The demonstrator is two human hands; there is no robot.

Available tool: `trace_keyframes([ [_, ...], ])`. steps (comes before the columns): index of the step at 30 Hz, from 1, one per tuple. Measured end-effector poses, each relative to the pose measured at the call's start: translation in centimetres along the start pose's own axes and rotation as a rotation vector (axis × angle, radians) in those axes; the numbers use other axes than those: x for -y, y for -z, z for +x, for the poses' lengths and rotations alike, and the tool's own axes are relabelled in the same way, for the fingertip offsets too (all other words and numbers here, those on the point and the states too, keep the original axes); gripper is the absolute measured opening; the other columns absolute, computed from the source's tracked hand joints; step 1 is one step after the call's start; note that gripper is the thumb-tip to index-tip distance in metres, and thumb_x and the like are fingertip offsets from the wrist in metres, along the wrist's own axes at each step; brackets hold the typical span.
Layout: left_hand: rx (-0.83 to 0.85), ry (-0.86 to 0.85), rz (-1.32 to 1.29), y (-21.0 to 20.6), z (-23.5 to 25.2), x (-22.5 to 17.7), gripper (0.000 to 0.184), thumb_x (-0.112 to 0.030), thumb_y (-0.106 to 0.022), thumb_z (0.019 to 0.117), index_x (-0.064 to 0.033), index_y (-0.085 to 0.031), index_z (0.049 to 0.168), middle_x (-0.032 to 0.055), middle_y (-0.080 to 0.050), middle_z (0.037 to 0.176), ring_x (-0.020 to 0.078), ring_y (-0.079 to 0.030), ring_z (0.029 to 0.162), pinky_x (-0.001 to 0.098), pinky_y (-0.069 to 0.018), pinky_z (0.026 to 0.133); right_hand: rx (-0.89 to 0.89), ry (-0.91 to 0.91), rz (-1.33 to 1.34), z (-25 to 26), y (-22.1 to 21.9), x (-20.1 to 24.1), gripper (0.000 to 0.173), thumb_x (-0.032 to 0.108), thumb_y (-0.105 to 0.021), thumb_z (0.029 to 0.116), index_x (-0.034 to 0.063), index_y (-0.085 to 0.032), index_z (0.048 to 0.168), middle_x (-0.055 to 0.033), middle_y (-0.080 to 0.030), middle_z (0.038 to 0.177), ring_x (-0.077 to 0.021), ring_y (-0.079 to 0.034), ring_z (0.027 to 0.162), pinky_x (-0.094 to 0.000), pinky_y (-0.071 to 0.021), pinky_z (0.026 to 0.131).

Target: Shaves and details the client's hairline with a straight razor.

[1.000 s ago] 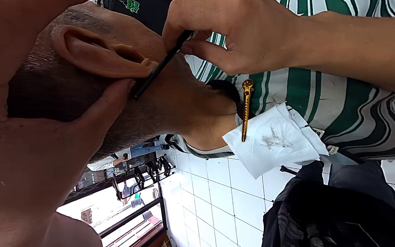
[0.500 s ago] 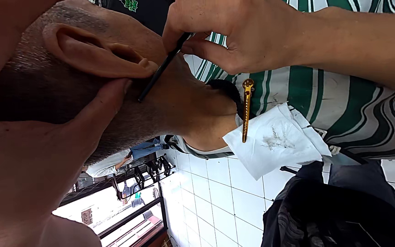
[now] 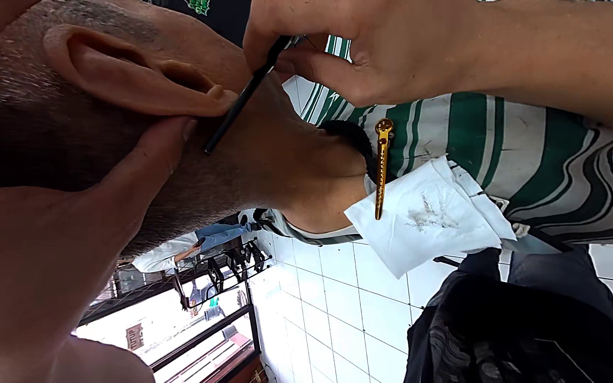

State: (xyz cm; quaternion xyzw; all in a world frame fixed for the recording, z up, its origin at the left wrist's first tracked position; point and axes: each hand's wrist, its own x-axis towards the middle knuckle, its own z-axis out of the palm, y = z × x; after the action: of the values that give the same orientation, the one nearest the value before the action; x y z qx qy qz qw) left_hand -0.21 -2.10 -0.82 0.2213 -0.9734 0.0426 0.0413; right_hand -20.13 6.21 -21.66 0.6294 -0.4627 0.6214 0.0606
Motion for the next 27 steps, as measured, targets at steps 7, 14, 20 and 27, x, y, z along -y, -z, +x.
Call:
trace_keyframes([
  [7,-0.018,0.008,-0.035,-0.1,-0.1,0.2,0.042,-0.026,-0.076,0.0924,-0.0065,-0.066,0.129,0.0021,-0.071,0.118,0.0078,-0.067,0.11,0.0252,-0.0558,0.096,0.023,-0.014,-0.018,0.1,0.2,0.4,0.025,0.016,-0.051,0.1054,0.0086,-0.074,0.113,-0.0001,-0.071,0.1,-0.004,-0.065,0.085,-0.0209,-0.054,0.071],
  [14,-0.019,-0.004,0.016,0.0,-0.6,1.8,0.047,-0.032,-0.076,0.0929,-0.0119,-0.064,0.133,-0.0007,-0.069,0.122,0.0057,-0.066,0.111,0.0252,-0.0551,0.096,0.045,0.024,-0.053,0.1,0.2,0.3,0.026,0.015,-0.049,0.1065,0.0078,-0.073,0.113,-0.001,-0.07,0.098,-0.0056,-0.064,0.084,-0.0222,-0.0529,0.071],
  [20,-0.078,-0.013,0.032,0.0,-1.0,2.8,0.052,-0.034,-0.081,0.0891,-0.016,-0.063,0.134,-0.0055,-0.068,0.122,0.0033,-0.065,0.111,0.0245,-0.0557,0.094,0.032,0.037,-0.078,0.0,0.3,0.5,0.025,0.016,-0.05,0.1064,0.0076,-0.073,0.111,-0.0009,-0.07,0.095,-0.0059,-0.064,0.084,-0.0225,-0.0522,0.07],
  [27,-0.075,-0.001,0.048,0.0,-1.0,2.6,0.049,-0.036,-0.08,0.0895,-0.0152,-0.065,0.131,-0.0056,-0.068,0.12,0.0019,-0.065,0.111,0.0236,-0.0549,0.094,0.043,0.065,-0.134,-0.1,0.6,0.8,0.026,0.015,-0.049,0.1059,0.0087,-0.073,0.111,-0.0011,-0.07,0.097,-0.0074,-0.065,0.087,-0.0239,-0.0529,0.072],
])
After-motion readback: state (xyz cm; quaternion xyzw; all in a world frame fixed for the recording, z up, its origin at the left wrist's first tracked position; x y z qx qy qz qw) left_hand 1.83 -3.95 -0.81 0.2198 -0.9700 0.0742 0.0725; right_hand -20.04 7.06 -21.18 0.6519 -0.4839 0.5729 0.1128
